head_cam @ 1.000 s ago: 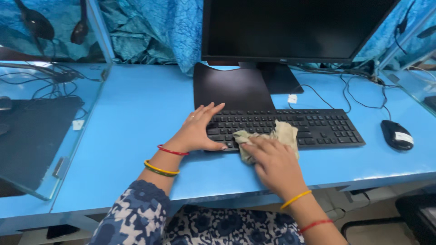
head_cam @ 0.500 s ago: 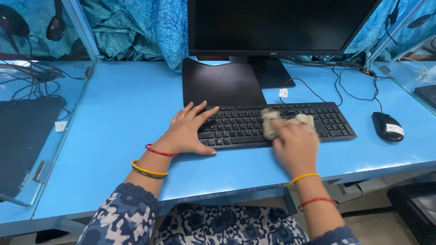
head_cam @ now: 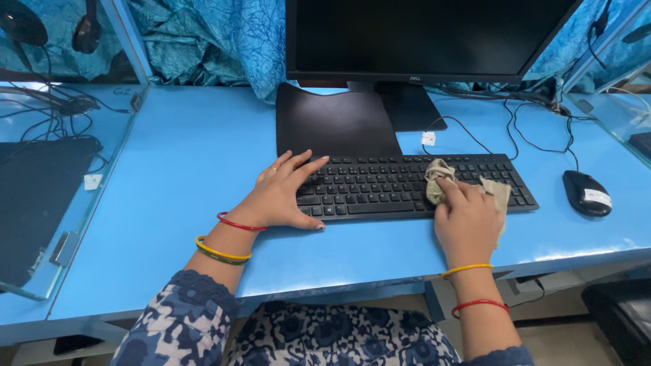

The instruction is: The person wipes a black computer keyboard with a cloth, cleaning the keys and the surface. They lift the keyboard to wipe the underside and edges, then place it back on the blue desk and continue wiping the top surface.

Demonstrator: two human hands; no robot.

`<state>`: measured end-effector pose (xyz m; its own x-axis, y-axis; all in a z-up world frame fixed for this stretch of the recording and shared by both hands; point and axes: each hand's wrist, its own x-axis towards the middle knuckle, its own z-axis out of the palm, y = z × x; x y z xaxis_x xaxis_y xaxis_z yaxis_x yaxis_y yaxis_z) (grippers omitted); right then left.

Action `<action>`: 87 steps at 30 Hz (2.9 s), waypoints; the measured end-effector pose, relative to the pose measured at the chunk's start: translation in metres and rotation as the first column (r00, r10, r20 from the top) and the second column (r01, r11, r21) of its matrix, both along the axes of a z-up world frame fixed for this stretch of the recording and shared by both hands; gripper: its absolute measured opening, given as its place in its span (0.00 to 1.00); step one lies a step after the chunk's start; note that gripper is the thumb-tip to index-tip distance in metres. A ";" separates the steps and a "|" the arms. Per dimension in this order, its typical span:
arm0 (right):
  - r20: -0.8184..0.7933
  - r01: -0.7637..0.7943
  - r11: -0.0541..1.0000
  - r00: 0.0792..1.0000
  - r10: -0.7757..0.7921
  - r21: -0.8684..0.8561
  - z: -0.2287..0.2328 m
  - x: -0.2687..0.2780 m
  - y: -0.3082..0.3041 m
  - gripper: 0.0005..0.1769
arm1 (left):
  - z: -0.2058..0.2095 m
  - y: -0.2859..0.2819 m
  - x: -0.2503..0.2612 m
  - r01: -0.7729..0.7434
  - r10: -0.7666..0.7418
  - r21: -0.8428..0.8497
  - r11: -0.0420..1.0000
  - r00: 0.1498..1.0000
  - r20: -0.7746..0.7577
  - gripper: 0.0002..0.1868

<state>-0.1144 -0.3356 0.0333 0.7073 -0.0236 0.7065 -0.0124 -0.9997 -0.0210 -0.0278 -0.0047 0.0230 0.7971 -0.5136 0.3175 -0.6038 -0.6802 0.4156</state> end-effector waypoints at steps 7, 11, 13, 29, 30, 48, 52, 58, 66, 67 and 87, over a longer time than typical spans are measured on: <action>-0.051 -0.301 0.951 0.953 0.298 -0.065 0.003 -0.010 0.000 0.24 | 0.001 0.000 -0.001 0.006 -0.006 -0.003 1.000 1.000 0.002 0.66; 0.001 -0.015 0.999 1.000 0.015 0.051 0.000 -0.004 0.000 0.22 | 0.000 0.000 0.000 0.013 -0.013 -0.017 1.000 1.000 0.017 0.66; -0.007 -0.055 0.998 0.998 0.055 0.036 0.000 -0.002 0.001 0.23 | 0.000 0.001 0.000 0.014 -0.013 -0.019 1.000 1.000 0.022 0.65; -0.094 -0.305 0.952 0.948 0.304 -0.004 0.001 -0.011 -0.004 0.25 | 0.008 -0.011 -0.009 -0.040 0.032 0.109 0.993 0.997 0.073 0.61; -0.088 -0.268 0.963 0.960 0.265 -0.015 0.000 -0.011 -0.007 0.25 | 0.011 -0.014 -0.012 -0.040 0.028 0.122 0.992 0.995 0.096 0.61; -0.311 0.109 0.991 0.942 -0.128 -0.078 0.021 0.006 -0.107 0.25 | 0.014 -0.148 -0.005 0.092 -0.161 0.308 0.947 0.965 0.205 0.59; -0.252 -0.045 0.992 0.968 0.014 -0.117 0.010 0.009 -0.100 0.23 | 0.015 -0.141 -0.009 0.052 -0.116 0.269 0.962 0.968 0.225 0.58; -0.168 -0.007 1.000 0.986 0.006 -0.005 0.007 0.009 -0.097 0.21 | 0.029 -0.124 -0.005 -0.028 -0.008 0.261 0.965 0.990 0.138 0.61; -0.003 -0.025 0.990 1.000 0.024 -0.136 -0.004 0.000 -0.069 0.22 | 0.037 -0.122 0.000 -0.008 -0.008 0.301 0.954 0.999 0.053 0.62; -0.005 -0.035 0.992 0.999 0.034 -0.124 -0.002 -0.002 -0.069 0.23 | 0.038 -0.121 -0.001 -0.008 -0.009 0.306 0.952 0.998 0.056 0.63; -0.218 -0.184 0.978 0.963 0.159 -0.099 0.000 -0.026 -0.024 0.26 | 0.032 -0.047 -0.041 -0.071 0.015 0.224 0.972 0.970 0.243 0.58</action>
